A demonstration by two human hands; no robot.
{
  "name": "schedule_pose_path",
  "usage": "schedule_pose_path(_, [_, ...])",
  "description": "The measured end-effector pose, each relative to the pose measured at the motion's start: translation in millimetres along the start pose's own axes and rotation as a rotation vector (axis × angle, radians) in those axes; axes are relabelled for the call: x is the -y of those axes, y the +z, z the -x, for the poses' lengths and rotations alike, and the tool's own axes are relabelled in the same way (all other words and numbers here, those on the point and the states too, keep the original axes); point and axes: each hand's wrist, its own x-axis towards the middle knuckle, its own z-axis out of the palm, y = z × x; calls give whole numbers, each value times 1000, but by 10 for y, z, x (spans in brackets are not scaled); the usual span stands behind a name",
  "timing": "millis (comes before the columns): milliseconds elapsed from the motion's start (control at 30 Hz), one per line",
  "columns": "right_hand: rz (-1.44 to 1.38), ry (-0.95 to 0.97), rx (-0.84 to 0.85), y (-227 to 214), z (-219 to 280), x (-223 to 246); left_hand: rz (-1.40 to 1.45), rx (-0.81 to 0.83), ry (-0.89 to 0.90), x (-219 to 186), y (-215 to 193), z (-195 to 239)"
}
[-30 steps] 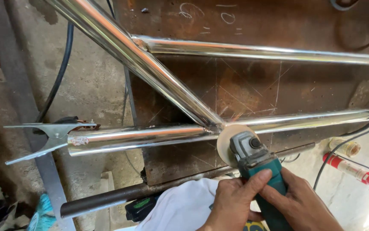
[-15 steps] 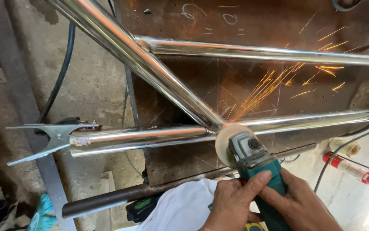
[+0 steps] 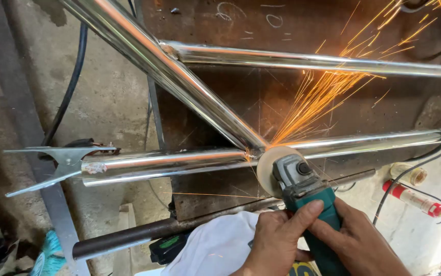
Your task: Use an angle grinder with a sanding disc to smooth joints on metal pipes.
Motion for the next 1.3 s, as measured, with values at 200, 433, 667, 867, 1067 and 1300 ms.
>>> schedule_pose_path(200, [98,-35,-26,-2,-78,-53,-19,63,28,-14,-34,-26])
schedule_pose_path(433, [362,-46,-185,-60,-46,-127,79,239,34,49,-65,-101])
schedule_pose_path(667, [465,-69,-149,-9,-58,-21,85,166,43,24,-146,-58])
schedule_pose_path(867, [416,-12,-145,-4,-16,26,103,197,30,33,-161,-77])
schedule_pose_path(1067, [343,-32,-104,-12,-24,30,40,166,43,36,-156,-82])
schedule_pose_path(1300, [265,-46,-154,-55,51,67,60,171,66,-56,-49,11])
